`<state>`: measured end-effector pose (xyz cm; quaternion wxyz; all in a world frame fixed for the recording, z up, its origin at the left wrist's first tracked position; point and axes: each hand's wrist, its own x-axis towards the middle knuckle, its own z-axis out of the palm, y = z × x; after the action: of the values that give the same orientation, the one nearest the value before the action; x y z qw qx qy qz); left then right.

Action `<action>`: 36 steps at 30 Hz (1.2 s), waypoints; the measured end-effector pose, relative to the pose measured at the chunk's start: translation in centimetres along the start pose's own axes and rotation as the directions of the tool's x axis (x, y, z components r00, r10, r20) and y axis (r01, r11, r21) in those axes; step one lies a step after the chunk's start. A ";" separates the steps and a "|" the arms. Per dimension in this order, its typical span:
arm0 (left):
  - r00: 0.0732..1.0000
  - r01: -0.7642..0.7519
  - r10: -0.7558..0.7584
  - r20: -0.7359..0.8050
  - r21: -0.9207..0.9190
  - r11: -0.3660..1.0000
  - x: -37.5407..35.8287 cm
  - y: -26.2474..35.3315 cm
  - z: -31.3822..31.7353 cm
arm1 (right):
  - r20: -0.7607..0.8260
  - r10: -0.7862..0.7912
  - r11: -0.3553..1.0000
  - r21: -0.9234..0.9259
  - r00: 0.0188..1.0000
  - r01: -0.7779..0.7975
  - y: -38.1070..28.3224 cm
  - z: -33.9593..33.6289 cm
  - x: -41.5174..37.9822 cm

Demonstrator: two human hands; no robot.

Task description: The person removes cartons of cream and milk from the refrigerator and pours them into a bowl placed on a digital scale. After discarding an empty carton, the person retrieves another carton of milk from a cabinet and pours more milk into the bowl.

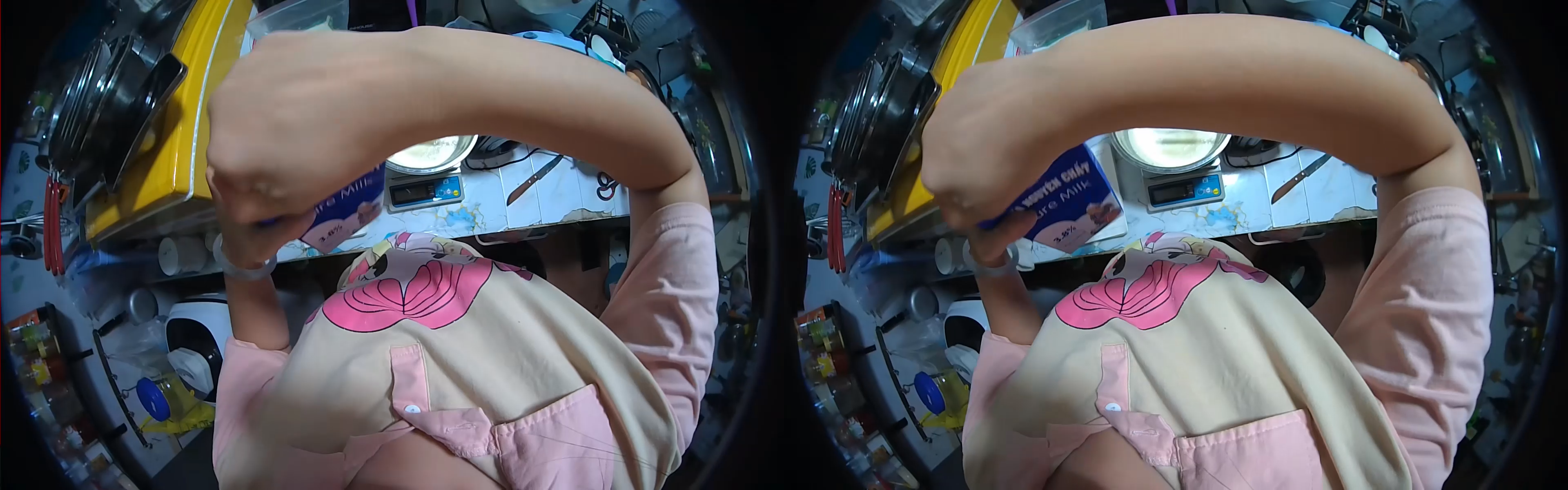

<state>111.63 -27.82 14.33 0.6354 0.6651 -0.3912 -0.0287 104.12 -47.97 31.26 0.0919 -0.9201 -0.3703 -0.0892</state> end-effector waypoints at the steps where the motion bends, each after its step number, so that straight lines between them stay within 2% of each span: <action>1: 0.999 0.022 -0.021 0.043 -0.037 0.999 -0.2 -0.1 -0.4 | 0.036 -0.061 0.998 0.008 0.997 0.061 -0.2 -0.4 0.1; 2: 0.997 0.036 -0.031 0.074 -0.060 0.998 -0.2 0.0 -0.8 | 0.033 -0.057 0.998 0.000 0.998 0.057 -0.4 -0.4 0.0; 5: 0.989 0.053 -0.041 0.143 -0.077 0.996 -0.3 0.2 -1.0 | 0.069 -0.234 0.972 0.037 0.970 0.231 -0.8 0.2 0.1; 6: 0.988 0.049 -0.038 0.151 -0.066 0.997 -0.3 0.3 -0.7 | 0.065 -0.234 0.972 0.039 0.970 0.232 -1.1 0.7 0.0; 9: 0.990 0.008 -0.010 0.142 0.010 1.000 -0.8 0.9 0.2 | -0.031 -0.524 0.852 -0.014 0.851 0.524 -2.3 2.4 -0.8; 10: 0.990 -0.015 0.010 0.141 0.038 0.999 -1.1 1.2 0.3 | -0.032 -0.528 0.849 -0.012 0.849 0.528 -2.4 2.7 -1.1; 13: 0.969 -0.157 0.122 0.217 0.151 0.976 -1.8 3.4 0.5 | -0.200 -0.454 0.890 -0.045 0.869 0.454 -2.3 3.1 -2.0; 14: 0.926 -0.285 0.212 0.311 0.211 0.935 -1.8 4.4 0.5 | -0.200 -0.462 0.885 -0.041 0.864 0.464 -2.0 3.2 -2.2; 15: 0.852 -0.431 0.299 0.431 0.251 0.867 -1.7 4.8 0.1 | -0.192 -0.390 0.920 -0.033 0.900 0.392 -1.8 3.4 -2.6; 17: 0.716 -0.621 0.401 0.571 0.259 0.740 -1.7 4.6 -0.6 | -0.172 -0.237 0.971 -0.023 0.956 0.237 -1.2 3.8 -2.9; 18: 0.853 -0.414 0.267 0.448 0.271 0.869 -2.3 4.2 -0.4 | -0.173 -0.241 0.970 -0.015 0.955 0.242 -0.8 4.2 -2.8; 19: 0.981 -0.068 0.034 0.191 0.174 0.982 -4.0 3.0 -0.1 | -0.182 -0.198 0.975 0.059 0.963 0.212 -0.3 4.7 -2.6; 20: 0.966 0.254 -0.254 -0.036 -0.013 0.967 -4.7 2.6 0.0 | -0.190 -0.154 0.975 0.129 0.970 0.181 0.3 5.1 -2.2; 22: 0.961 0.269 -0.270 -0.061 -0.025 0.963 -4.6 2.4 -0.2 | -0.198 -0.105 0.969 0.202 0.974 0.146 0.8 5.8 -1.4; 25: 0.949 0.291 -0.296 -0.110 -0.061 0.955 -4.4 2.1 -0.3 | -0.285 -0.168 0.924 0.288 0.944 0.252 0.9 6.5 0.2; 28: 0.974 0.060 -0.049 -0.220 0.040 0.997 -5.0 1.3 -0.6 | -0.218 -0.239 0.901 0.315 0.946 0.300 0.7 6.2 1.0; 29: 0.974 0.060 -0.050 -0.220 0.041 0.997 -5.2 1.0 -1.0 | -0.185 -0.275 0.888 0.327 0.944 0.323 0.7 6.0 1.1; 32: 0.939 0.335 -0.344 0.024 -0.298 0.894 -5.8 0.3 -2.5 | -0.200 -0.337 0.854 0.346 0.920 0.389 0.7 5.7 0.4; 34: 0.944 0.322 -0.331 0.021 -0.294 0.900 -5.4 0.3 -2.2 | -0.209 -0.367 0.836 0.353 0.906 0.420 0.8 5.6 0.4; 36: 0.952 0.298 -0.305 0.019 -0.285 0.911 -4.8 0.4 -1.6 | -0.222 -0.269 0.792 0.503 0.937 0.347 1.0 5.8 0.5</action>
<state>108.98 -23.78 12.83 0.7173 0.6196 -0.2673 -0.1735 105.69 -47.01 25.67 0.3542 -0.7764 -0.5179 -0.0604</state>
